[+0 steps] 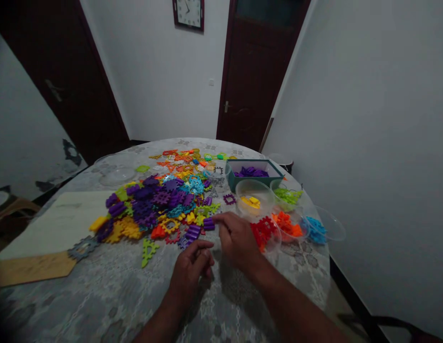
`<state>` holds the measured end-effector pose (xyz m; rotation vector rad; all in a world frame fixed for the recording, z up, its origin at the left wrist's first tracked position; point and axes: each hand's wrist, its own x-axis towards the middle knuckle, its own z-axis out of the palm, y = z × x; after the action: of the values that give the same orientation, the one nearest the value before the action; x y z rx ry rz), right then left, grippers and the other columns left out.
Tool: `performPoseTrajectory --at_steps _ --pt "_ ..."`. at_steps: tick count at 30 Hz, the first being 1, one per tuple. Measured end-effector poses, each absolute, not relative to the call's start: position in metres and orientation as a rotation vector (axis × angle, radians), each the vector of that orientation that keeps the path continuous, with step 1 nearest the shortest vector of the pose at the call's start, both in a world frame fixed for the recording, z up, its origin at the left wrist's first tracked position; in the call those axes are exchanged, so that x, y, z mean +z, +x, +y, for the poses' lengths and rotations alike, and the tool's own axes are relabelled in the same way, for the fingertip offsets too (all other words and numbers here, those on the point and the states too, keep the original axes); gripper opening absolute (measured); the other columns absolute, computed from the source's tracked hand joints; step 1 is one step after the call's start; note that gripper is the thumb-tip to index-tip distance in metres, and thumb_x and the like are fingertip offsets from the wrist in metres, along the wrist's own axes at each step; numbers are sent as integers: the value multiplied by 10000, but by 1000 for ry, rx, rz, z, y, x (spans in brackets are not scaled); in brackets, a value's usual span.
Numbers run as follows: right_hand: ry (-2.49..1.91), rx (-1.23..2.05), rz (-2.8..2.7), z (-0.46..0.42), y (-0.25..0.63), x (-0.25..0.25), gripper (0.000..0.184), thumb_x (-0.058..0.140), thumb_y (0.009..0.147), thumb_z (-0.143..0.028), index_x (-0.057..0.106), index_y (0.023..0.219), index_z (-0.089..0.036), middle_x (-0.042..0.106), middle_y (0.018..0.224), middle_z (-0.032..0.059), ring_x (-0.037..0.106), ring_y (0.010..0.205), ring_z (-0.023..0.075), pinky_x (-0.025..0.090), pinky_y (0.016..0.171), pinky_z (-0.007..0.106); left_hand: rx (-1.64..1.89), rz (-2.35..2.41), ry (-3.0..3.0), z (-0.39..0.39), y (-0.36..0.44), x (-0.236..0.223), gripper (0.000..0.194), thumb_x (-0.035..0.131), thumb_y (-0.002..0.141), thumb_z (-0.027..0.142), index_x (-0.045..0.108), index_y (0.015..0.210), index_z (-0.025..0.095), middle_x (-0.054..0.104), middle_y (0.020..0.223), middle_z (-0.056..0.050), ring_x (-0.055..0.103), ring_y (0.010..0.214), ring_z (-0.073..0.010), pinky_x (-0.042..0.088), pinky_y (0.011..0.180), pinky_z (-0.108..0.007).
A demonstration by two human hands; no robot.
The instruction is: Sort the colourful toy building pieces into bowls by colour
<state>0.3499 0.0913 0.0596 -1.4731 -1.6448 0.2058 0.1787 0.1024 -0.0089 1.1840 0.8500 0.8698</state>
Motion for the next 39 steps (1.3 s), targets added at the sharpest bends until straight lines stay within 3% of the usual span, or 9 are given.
performPoseTrajectory --at_steps 7,14,18,21,23,26,31,35,39 --pt "-1347 136 -1594 71 305 -17 253 535 1006 -179 729 1163 -219 762 1113 77 734 1025 205 585 911 335 1230 920 1381 92 174 -5 175 588 978 309 713 930 195 723 804 -36 667 729 -174 511 707 -286" --pt "-1185 199 -1825 74 302 -28 197 517 1037 -220 699 1111 -229 727 1019 65 699 930 210 565 787 320 1477 954 1622 86 169 3 103 635 938 222 697 861 196 699 748 -23 653 687 -161 513 691 -275" --pt "-1197 223 -1869 74 301 -30 189 526 1017 -200 698 1097 -216 727 1013 67 707 934 213 569 825 333 1753 1142 1664 97 152 18 81 611 969 198 688 994 202 722 898 -52 685 820 -180 562 797 -302" --pt "-1177 225 -1860 76 301 -35 230 523 994 -171 702 1135 -206 745 1060 83 729 970 223 582 872 352 1883 1429 1755 124 115 32 225 593 980 201 658 1195 204 704 1154 -110 682 1105 -237 553 1007 -384" --pt "-1184 248 -1856 77 301 -38 240 513 986 -159 706 1120 -208 751 1053 89 734 962 229 588 867 362 1794 1741 1825 150 81 37 378 603 972 228 616 1348 196 637 1364 -156 583 1338 -286 457 1172 -444" --pt "-1197 283 -1859 79 301 -40 245 504 972 -147 709 1090 -216 757 1036 95 736 957 244 591 868 382 1481 2174 1769 191 31 31 527 605 985 325 560 1472 129 539 1518 -221 471 1470 -335 364 1246 -473" --pt "-1193 279 -1849 83 300 -42 248 500 952 -133 710 1059 -210 752 993 89 738 917 243 588 855 377 831 2363 1810 236 -6 8 700 497 1037 557 485 1590 127 559 1549 -254 456 1484 -412 320 1223 -579" --pt "-1200 296 -1857 83 299 -43 257 495 954 -126 717 1059 -199 739 986 87 735 904 240 580 829 359 681 2287 1902 248 0 4 647 479 1023 639 567 1531 248 636 1502 -189 536 1419 -409 315 1186 -637" --pt "-1208 314 -1856 85 298 -46 274 493 940 -105 720 1069 -189 733 989 87 732 904 240 571 842 358 643 2268 1938 251 8 4 611 519 999 663 660 1403 228 698 1402 -192 599 1335 -380 343 1160 -591"
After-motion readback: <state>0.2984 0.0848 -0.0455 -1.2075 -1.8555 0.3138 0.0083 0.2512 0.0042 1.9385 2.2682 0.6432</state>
